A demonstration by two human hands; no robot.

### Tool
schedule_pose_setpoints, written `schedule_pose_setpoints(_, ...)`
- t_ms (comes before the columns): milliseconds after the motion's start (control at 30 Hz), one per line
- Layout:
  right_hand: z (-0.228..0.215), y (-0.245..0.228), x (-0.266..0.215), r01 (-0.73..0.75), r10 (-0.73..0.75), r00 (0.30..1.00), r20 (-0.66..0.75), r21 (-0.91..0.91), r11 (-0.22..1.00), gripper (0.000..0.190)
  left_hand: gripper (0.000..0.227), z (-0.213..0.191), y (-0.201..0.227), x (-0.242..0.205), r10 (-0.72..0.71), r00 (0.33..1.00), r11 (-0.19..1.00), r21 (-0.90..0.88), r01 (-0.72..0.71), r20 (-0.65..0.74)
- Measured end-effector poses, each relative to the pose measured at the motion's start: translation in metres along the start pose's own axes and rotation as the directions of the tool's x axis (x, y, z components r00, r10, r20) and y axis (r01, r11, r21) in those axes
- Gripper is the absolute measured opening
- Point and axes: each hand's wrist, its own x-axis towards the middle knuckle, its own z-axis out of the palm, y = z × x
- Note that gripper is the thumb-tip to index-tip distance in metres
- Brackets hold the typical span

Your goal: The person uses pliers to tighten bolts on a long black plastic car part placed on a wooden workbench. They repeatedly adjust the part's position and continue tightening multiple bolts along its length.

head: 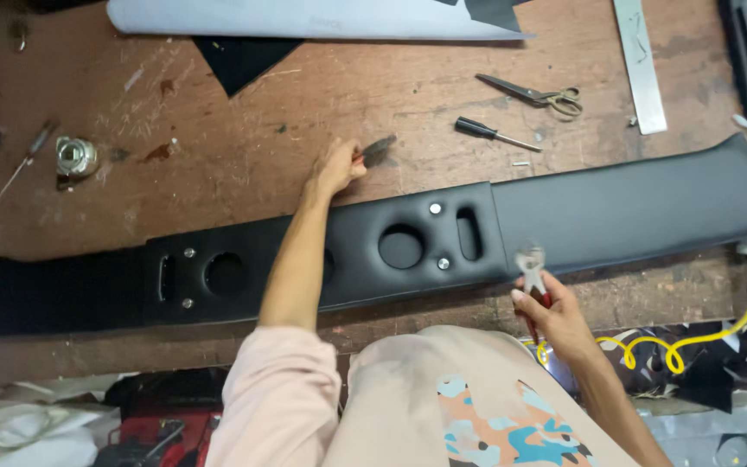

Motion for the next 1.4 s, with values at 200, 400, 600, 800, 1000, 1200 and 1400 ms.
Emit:
schedule_pose_setpoints(200, 0.028, -0.045, -0.01, 0.085, -0.083, 0.991, -0.1, 0.024, 0.996, 0.026, 0.033, -0.035, 0.107, -0.053, 0.172, 0.943, 0.702, -0.635, -0.321, -0.286)
schedule_pose_setpoints(400, 0.053, -0.053, -0.021, 0.275, -0.275, 0.961, -0.013, -0.031, 0.961, 0.043, 0.028, 0.013, 0.231, -0.18, 0.085, 0.958, 0.228, -0.941, 0.248, 0.273)
schedule_pose_setpoints(600, 0.027, -0.003, -0.05, 0.163, -0.167, 0.986, -0.025, -0.119, 0.979, 0.026, 0.032, 0.078, 0.256, -0.231, 0.16, 0.959, 0.011, -0.972, 0.234, 0.233)
schedule_pose_setpoints(800, -0.033, 0.044, -0.072, 0.011, 0.007, 0.996, 0.085, -0.204, 0.979, 0.024, 0.031, 0.12, 0.224, -0.263, 0.243, 0.766, 0.329, -0.793, 0.512, 0.595)
schedule_pose_setpoints(1000, -0.034, 0.057, -0.061, -0.097, 0.142, 0.984, 0.106, -0.35, 0.932, 0.024, 0.034, 0.144, 0.195, -0.276, 0.24, 0.665, 0.188, -0.706, 0.683, 0.707)
schedule_pose_setpoints(1200, -0.003, 0.058, -0.039, -0.132, 0.176, 0.969, 0.172, -0.244, 0.961, 0.022, 0.033, 0.144, 0.171, -0.277, 0.173, 0.732, 0.083, -0.75, 0.656, 0.659)
schedule_pose_setpoints(1400, 0.041, 0.053, -0.029, -0.054, 0.074, 0.993, 0.091, -0.202, 0.978, 0.018, 0.032, 0.146, 0.153, -0.266, 0.106, 0.807, -0.091, -0.803, 0.589, 0.58)
